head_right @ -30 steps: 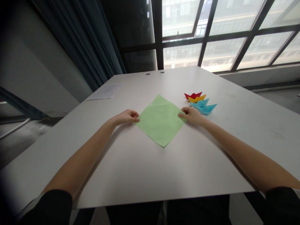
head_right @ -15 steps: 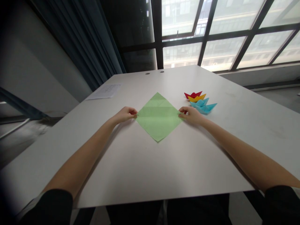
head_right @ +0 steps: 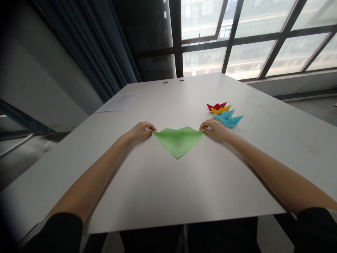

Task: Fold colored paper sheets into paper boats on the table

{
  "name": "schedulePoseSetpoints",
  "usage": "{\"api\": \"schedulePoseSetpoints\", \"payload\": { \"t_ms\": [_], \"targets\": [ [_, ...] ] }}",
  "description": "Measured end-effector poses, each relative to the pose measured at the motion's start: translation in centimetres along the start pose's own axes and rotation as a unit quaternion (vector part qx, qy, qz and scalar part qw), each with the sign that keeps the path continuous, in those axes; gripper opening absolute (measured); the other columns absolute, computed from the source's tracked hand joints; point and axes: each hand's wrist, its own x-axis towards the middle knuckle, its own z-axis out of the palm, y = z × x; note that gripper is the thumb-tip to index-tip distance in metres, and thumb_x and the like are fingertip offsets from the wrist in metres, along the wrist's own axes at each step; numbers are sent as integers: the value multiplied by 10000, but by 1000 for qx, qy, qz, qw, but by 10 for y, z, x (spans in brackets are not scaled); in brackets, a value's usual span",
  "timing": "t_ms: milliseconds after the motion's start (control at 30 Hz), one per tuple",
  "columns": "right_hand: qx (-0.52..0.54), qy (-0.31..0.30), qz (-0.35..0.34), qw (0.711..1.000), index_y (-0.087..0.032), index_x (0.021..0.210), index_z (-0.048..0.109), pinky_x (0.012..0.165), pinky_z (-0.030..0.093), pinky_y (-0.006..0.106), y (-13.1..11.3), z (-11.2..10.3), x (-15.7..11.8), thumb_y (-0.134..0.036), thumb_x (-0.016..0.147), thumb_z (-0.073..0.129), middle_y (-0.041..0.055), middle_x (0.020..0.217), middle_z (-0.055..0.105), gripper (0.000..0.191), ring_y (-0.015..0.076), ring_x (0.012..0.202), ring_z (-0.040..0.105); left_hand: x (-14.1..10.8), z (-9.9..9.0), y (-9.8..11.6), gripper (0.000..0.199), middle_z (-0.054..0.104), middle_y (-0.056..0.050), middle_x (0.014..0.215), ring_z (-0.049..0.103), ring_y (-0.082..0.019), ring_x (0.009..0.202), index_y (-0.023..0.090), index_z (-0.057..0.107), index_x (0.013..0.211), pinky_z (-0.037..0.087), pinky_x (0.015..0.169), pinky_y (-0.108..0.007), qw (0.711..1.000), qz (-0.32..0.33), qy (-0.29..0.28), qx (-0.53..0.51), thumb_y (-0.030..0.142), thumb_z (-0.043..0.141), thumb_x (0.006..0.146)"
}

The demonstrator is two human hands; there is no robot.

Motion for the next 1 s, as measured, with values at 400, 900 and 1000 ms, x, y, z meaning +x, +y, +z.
{"api": "schedulePoseSetpoints", "payload": {
  "t_ms": [400, 900, 1000],
  "targets": [
    [-59, -47, -93, 993, -218, 852, 674, 831, 426, 371, -6, -1, 0, -73, 709, 380, 50, 947, 661, 358, 212, 881, 568, 0, -7, 43, 313, 680, -44, 922, 562, -201, 899, 210, 695, 873, 379, 857, -325, 991, -30, -7, 132, 155, 408, 761],
    [-106, -94, -105, 984, -184, 1250, 491, 954, 361, 437, -66, 19, -1, -459, 864, 386, 119, 1251, 531, 485, 264, 1119, 491, -16, 47, 123, 480, 352, -142, 1393, 321, -274, 1273, 152, 366, 1307, 287, 1012, -441, 986, -21, -59, 152, 376, 291, 890],
    [-108, -121, -82, 983, -172, 1345, 378, 1003, 307, 464, -70, 22, -5, -557, 827, 392, 138, 1359, 420, 645, 300, 1220, 399, -17, 50, 125, 532, 239, -115, 1457, 209, -288, 1330, 168, 279, 1367, 227, 1042, -479, 986, -50, -84, 136, 406, 246, 892]
  ]
}}
